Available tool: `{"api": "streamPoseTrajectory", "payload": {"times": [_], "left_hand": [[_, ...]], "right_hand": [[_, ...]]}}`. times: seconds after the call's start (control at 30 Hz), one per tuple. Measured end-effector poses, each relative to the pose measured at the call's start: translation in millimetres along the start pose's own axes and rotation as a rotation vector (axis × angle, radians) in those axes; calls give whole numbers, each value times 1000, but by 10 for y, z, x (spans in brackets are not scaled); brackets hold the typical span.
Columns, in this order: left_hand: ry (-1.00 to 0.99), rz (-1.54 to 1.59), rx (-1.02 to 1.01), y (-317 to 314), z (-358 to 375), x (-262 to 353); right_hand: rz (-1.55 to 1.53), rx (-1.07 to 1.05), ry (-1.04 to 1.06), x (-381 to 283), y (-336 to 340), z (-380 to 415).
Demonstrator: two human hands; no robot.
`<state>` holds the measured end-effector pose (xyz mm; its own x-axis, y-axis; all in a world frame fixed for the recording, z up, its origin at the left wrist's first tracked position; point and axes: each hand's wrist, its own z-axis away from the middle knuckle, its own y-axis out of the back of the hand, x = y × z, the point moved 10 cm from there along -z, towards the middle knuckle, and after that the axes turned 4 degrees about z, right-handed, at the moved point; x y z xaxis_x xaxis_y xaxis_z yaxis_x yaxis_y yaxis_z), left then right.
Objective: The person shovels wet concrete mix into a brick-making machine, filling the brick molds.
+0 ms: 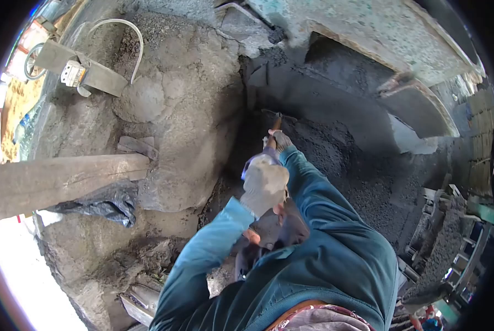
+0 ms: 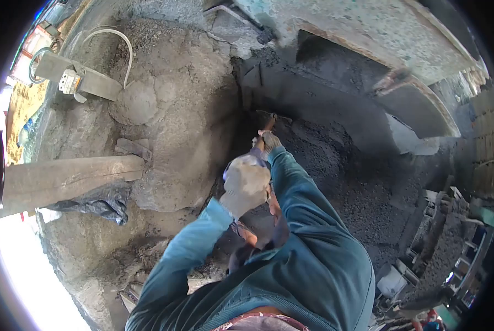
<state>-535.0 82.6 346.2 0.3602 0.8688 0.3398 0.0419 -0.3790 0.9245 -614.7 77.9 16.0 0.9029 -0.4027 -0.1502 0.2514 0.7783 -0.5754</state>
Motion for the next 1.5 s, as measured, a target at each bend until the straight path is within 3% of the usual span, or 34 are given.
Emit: {"api": "streamPoseTrajectory", "payload": {"times": [0.07,0.13,0.23,0.27,0.3,0.43,0.53,0.6,0.67,0.73,0.77,0.83,0.87,0.9,0.93,1.0,1.07,1.13,1.17,1.27,1.3,1.37,1.43,1.5], "left_hand": [[118,48,-7,175,218,-323],[233,154,41,273,598,-570],[215,158,-209,-204,1426,-360],[308,206,-329,-427,1658,-312],[400,263,-448,-630,1825,-240],[528,230,-443,-428,1868,-72],[531,235,-294,193,1909,40],[676,439,-63,314,2344,-40],[829,770,132,291,2873,-145],[1252,1209,247,25,3623,-277],[1464,1425,303,-157,4005,-278],[1625,1945,890,-758,4893,-328],[1802,1950,1006,-795,5058,-277],[1100,2467,974,-1311,5511,-317],[980,2584,993,-1424,5816,-205],[1737,1989,1103,-1620,6629,72],[2055,1597,960,-1723,7145,393],[2255,1404,880,-1914,7415,609],[2533,1434,1100,-2032,7390,773],[2274,1562,1215,-2866,7617,426],[2165,1755,1259,-2739,6706,130],[2080,1779,1292,-3028,6084,-327],[2039,1634,1156,-3351,5572,-734],[1923,1726,1144,-3212,5245,-701]], "right_hand": [[137,138,-12,284,65,-377],[296,125,-33,774,195,-520],[429,198,-108,1409,442,-486],[547,156,-117,1410,397,-235],[486,187,-109,1484,561,-224],[396,260,-42,1561,718,-114],[367,223,44,1609,475,213],[332,198,128,1716,349,445],[149,172,63,1935,217,657],[-113,165,53,2236,209,685],[-89,182,23,2448,274,587],[-37,224,-44,2976,536,366],[86,310,-76,3248,578,453],[188,313,-85,3588,717,460],[190,284,-71,4281,1249,-78],[192,227,-44,5568,2280,-1133],[360,393,-243,5739,1962,30],[345,410,-320,5814,1937,223],[336,405,-332,5772,1969,176],[328,352,-301,5110,2029,-294],[334,332,-280,4783,2049,-511],[335,310,-225,3984,2014,-946],[291,341,-150,3291,1942,-1263],[251,324,-92,3061,1983,-1259]]}}
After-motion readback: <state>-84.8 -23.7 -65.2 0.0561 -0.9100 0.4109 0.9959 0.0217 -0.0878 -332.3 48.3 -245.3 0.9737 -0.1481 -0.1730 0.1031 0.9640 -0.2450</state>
